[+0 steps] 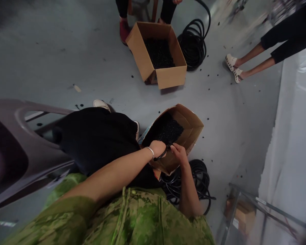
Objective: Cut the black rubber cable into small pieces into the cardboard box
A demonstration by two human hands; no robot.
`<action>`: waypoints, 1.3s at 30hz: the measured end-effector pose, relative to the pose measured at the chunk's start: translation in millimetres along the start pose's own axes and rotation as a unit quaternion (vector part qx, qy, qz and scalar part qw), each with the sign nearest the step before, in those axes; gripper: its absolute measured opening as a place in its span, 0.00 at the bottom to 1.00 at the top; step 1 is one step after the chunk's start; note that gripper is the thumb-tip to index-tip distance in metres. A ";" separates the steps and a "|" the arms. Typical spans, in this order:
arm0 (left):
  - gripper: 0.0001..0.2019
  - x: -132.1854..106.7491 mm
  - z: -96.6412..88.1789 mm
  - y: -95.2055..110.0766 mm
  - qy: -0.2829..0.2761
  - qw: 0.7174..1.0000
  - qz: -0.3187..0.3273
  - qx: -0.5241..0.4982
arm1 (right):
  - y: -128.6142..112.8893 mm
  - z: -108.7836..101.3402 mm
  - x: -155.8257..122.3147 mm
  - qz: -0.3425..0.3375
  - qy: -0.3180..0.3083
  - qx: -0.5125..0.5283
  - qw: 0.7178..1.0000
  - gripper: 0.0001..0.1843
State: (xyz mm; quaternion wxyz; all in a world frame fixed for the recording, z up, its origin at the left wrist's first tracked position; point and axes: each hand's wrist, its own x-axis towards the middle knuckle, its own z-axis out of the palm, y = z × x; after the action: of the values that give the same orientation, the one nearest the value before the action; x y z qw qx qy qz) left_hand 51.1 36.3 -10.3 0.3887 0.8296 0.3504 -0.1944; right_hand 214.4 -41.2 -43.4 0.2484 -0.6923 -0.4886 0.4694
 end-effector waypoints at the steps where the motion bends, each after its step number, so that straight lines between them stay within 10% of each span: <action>1: 0.19 -0.1 0.7 -0.5 0.001 1.000 0.004 0.000 | -0.8 -0.5 -0.7 -0.001 -0.001 -0.009 1.000 0.25; 26: 0.20 4.4 -0.7 -3.1 -0.009 0.999 -0.044 -0.008 | 38.6 35.1 2.6 0.050 0.108 -0.169 0.978 0.16; 39: 0.19 3.1 -2.9 0.9 0.040 0.998 -0.025 -0.035 | 20.8 -14.3 -7.0 0.068 0.133 0.041 0.988 0.24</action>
State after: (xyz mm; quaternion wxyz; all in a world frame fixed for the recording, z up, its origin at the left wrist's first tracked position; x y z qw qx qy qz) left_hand 54.0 39.4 -9.9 0.3984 0.8136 0.3928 -0.1583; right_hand 235.8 -54.2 -51.0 0.3068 -0.7692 -0.3838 0.4084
